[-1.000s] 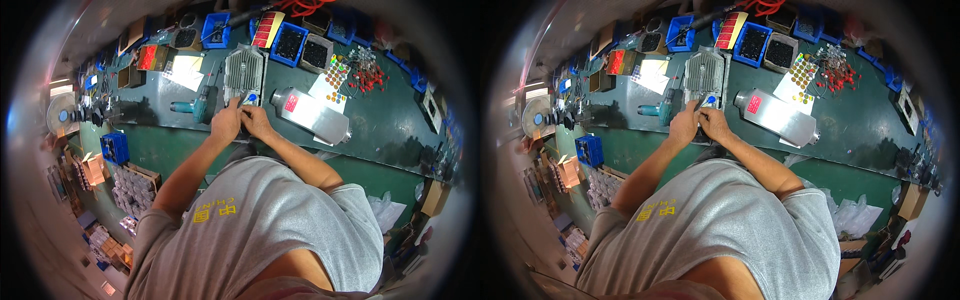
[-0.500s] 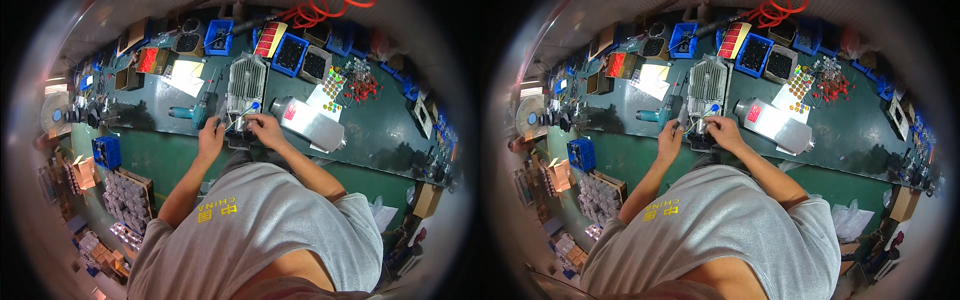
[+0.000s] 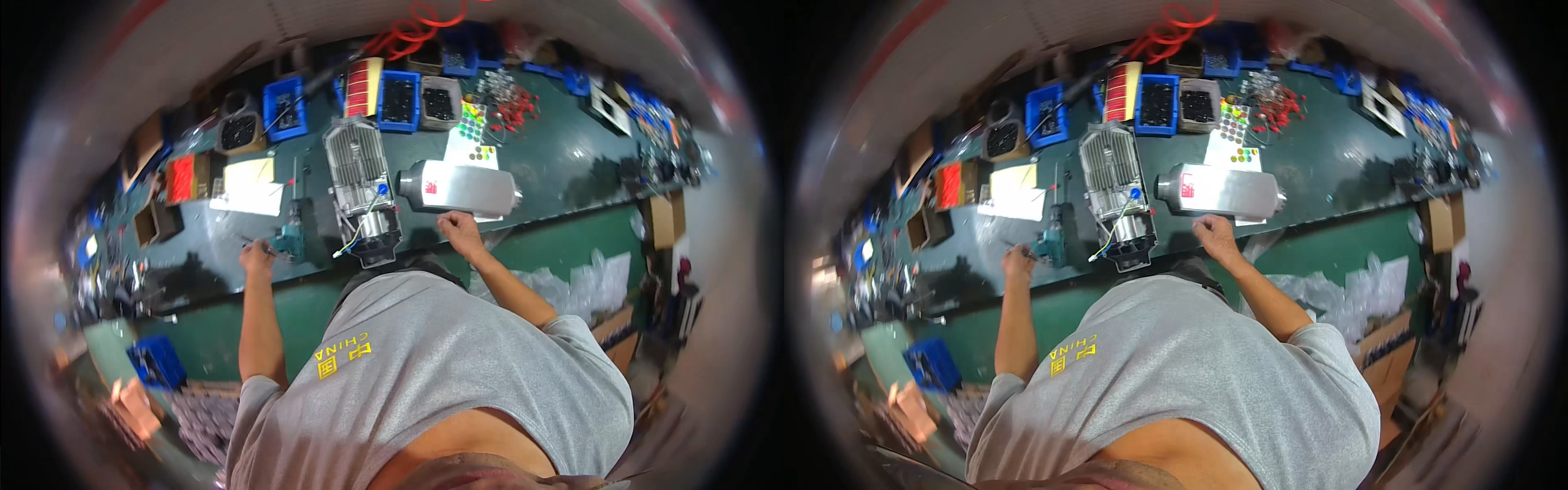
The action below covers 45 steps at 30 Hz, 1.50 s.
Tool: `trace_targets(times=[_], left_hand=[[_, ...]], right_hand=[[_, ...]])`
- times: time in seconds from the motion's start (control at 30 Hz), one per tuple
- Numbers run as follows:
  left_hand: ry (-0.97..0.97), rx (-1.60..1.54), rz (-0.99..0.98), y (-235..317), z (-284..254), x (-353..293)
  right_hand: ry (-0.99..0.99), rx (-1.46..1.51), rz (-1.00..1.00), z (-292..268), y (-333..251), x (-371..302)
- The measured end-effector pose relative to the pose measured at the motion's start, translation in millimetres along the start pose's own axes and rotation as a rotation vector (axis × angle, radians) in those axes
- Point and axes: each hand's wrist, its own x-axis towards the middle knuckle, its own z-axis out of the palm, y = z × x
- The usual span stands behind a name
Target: The person applies adhesive stickers to a silver metal housing, then uses a cordless drill to fasten it. They connect wires to a heatsinked electronic module, attach a small black control box, and secure components with the drill.
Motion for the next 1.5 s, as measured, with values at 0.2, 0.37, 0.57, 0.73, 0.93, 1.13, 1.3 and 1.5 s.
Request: trace_targets(times=[0.2,0.37,0.57,0.73,0.93,1.13,1.3,1.5], left_hand=[[-0.047,-0.147,-0.079,18,-39,118],[-0.100,-0.145,-0.092,4,-68,160],[-0.111,0.199,0.376,-12,-2,59],[-0.541,0.407,0.498,-22,58,-58],[-0.832,0.604,0.550,-41,74,-130],[-0.860,0.603,0.555,-59,77,-134],[-0.766,0.582,0.587,-56,86,-129],[-0.484,0.523,0.971,-23,129,-205]], right_hand=[[0.036,-0.278,0.166,-15,101,-98],[-0.037,-0.298,0.462,-11,182,-163],[0.066,-0.326,0.387,7,204,-150],[0.046,-0.175,0.074,37,134,-80],[-0.063,-0.164,0.028,58,33,-33],[-0.117,-0.255,-0.031,41,41,-49],[-0.071,-0.335,0.036,10,111,-60],[0.007,-0.356,0.211,-48,186,-67]])
